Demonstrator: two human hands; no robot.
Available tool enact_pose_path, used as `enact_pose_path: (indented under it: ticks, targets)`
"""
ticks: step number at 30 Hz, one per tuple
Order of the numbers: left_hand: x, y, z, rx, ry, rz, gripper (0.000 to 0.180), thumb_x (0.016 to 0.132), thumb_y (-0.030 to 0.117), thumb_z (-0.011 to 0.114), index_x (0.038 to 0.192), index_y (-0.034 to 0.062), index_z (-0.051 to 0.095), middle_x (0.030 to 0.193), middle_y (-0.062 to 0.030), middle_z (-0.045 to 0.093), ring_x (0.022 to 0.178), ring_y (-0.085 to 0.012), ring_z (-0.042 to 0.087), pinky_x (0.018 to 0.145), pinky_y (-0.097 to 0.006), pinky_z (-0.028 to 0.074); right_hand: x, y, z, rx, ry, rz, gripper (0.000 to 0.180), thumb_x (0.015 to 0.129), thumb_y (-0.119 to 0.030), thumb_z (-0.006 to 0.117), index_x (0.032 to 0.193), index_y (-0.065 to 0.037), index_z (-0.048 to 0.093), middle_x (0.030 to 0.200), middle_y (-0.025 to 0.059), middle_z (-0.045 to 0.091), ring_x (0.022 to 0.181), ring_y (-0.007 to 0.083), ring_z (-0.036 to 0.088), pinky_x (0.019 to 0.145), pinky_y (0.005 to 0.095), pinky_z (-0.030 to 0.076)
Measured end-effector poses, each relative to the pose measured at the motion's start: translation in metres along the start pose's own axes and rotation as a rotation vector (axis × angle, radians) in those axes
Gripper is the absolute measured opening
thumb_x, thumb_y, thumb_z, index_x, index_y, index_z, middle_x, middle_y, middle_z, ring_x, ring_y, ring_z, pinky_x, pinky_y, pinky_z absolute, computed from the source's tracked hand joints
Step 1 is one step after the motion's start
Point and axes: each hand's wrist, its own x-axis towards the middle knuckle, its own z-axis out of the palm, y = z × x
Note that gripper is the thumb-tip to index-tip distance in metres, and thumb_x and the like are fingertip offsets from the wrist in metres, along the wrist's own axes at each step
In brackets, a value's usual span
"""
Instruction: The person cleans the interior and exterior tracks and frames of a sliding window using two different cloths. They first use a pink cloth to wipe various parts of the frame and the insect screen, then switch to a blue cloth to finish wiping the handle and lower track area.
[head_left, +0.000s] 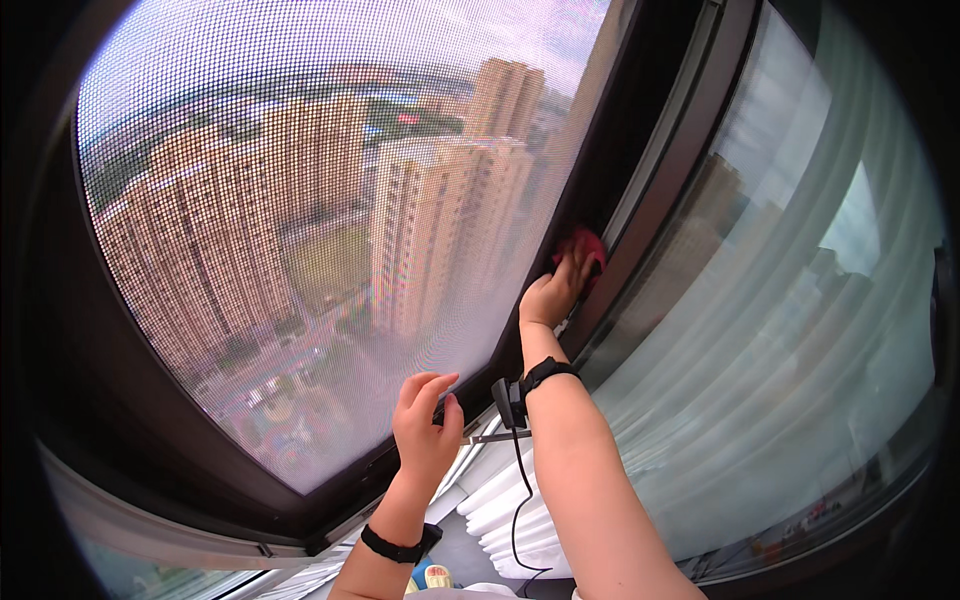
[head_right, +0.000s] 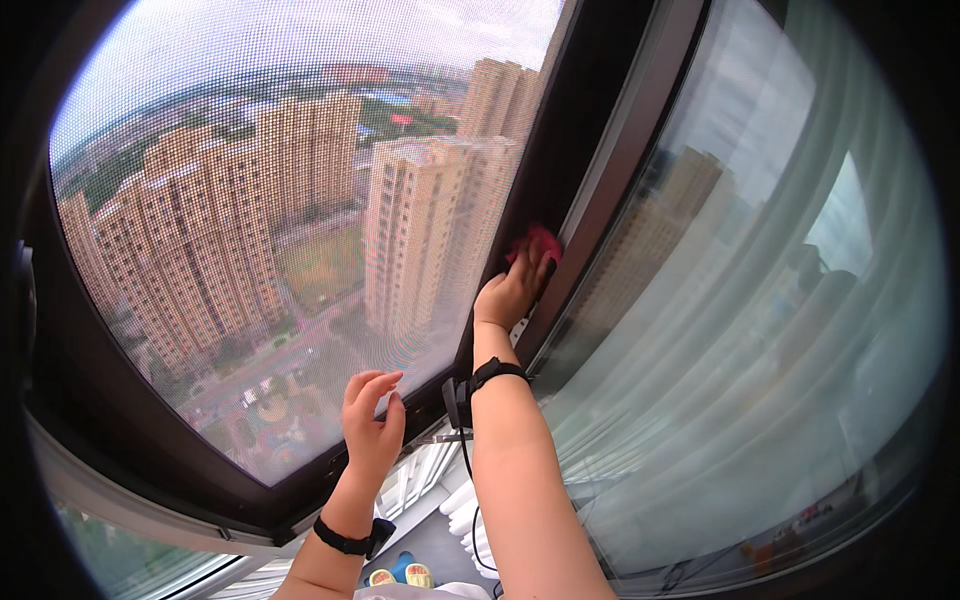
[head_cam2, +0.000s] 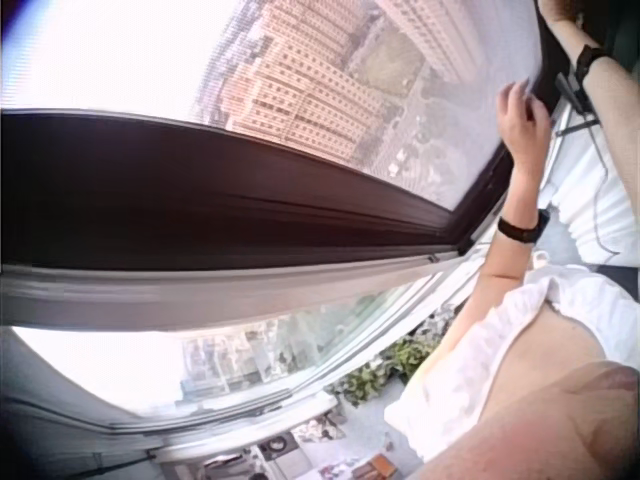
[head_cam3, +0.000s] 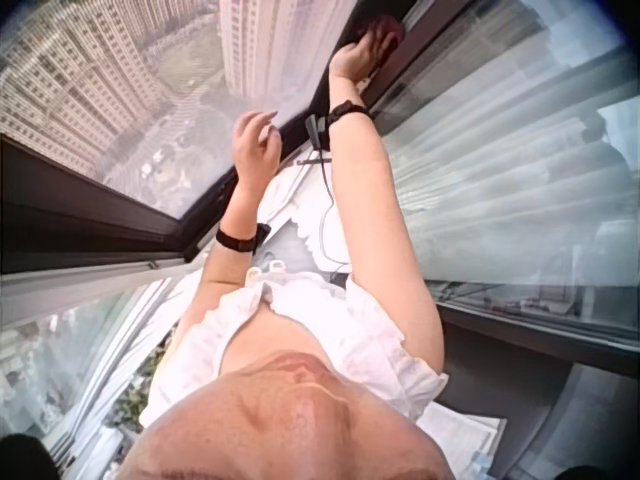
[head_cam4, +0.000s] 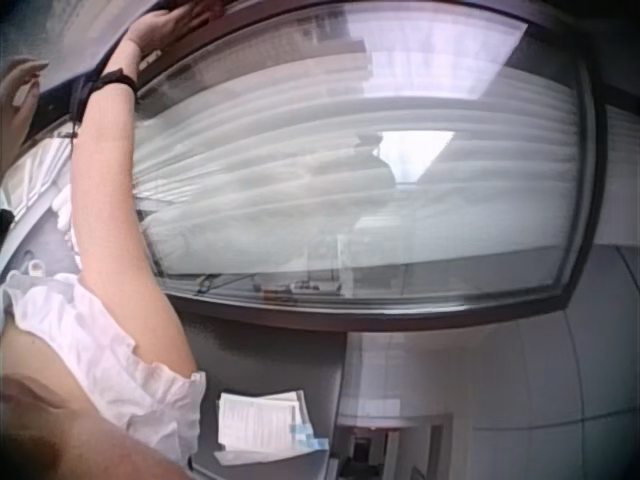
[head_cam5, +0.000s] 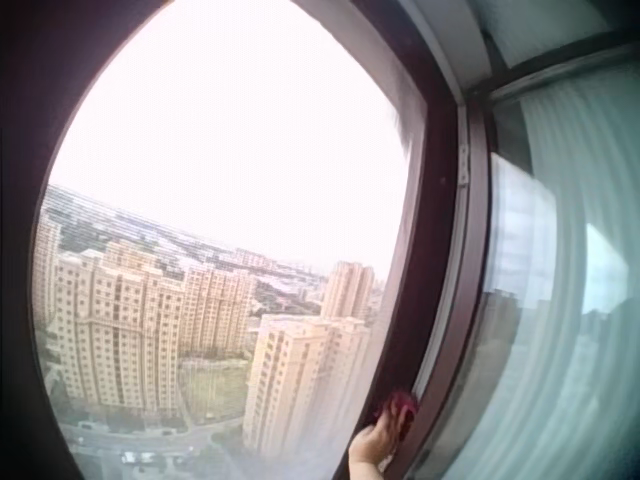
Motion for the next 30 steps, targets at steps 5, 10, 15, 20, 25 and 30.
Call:
enact_pose_path:
  ticks: [5,10,15,20,25,30]
  targets:
    - [-0.018,0.001,-0.003,0.014,-0.032,-0.033,0.024,0.073,-0.005,0.059,0.095,0.0019,0.063,0.092,-0.0129,0.058,0.081,-0.0278,0.059,0.069,-0.033,0.048,-0.064,0.020,-0.004,-0.098,-0.123,0.157,0.049,0.076,0.005,0.042,0.123,-0.003,0.052,0.135,0.0119,0.048,0.132,0.0365,0.034,0.109,0.0441,0.028]
    - [-0.022,0.004,-0.014,0.082,-0.026,0.078,0.022,0.073,-0.005,0.060,0.093,0.0019,0.064,0.092,-0.0123,0.058,0.080,-0.0272,0.058,0.068,-0.033,0.048,-0.081,0.036,-0.014,-0.126,-0.243,0.164,0.043,0.079,0.003,0.043,0.121,-0.003,0.052,0.132,0.0124,0.051,0.132,0.0336,0.034,0.109,0.0406,0.031]
    - [-0.020,0.012,-0.015,0.042,0.020,0.060,0.021,0.072,-0.005,0.060,0.092,0.0017,0.064,0.091,-0.0119,0.059,0.080,-0.0274,0.058,0.068,-0.033,0.048,-0.093,0.033,-0.015,-0.236,-0.410,0.256,0.030,0.083,-0.002,0.046,0.112,-0.002,0.054,0.127,0.0131,0.054,0.128,0.0317,0.038,0.104,0.0396,0.035]
    - [-0.030,0.015,-0.022,-0.003,-0.024,0.106,0.021,0.072,-0.005,0.060,0.091,0.0016,0.064,0.090,-0.0123,0.059,0.077,-0.0267,0.059,0.066,-0.033,0.048,-0.148,0.055,-0.023,-0.279,-0.815,0.640,0.029,0.087,-0.007,0.040,0.110,-0.003,0.057,0.118,0.0210,0.058,0.118,0.0374,0.047,0.096,0.0426,0.043]
    - [-0.044,-0.005,-0.034,0.052,-0.005,0.067,0.019,0.072,-0.005,0.061,0.090,0.0022,0.064,0.088,-0.0122,0.059,0.073,-0.0266,0.059,0.063,-0.033,0.048,-0.200,0.072,-0.037,-0.310,-1.189,0.573,0.036,0.087,-0.007,0.041,0.121,-0.003,0.053,0.123,0.0213,0.055,0.114,0.0393,0.051,0.096,0.0435,0.043]
    - [-0.063,-0.020,-0.037,0.078,-0.105,0.013,0.018,0.073,-0.004,0.062,0.089,0.0030,0.065,0.085,-0.0116,0.060,0.070,-0.0262,0.061,0.061,-0.032,0.049,-0.201,0.070,-0.025,-0.333,-1.159,0.502,0.030,0.090,-0.007,0.039,0.114,-0.003,0.055,0.125,0.0164,0.052,0.117,0.0351,0.048,0.096,0.0424,0.043]
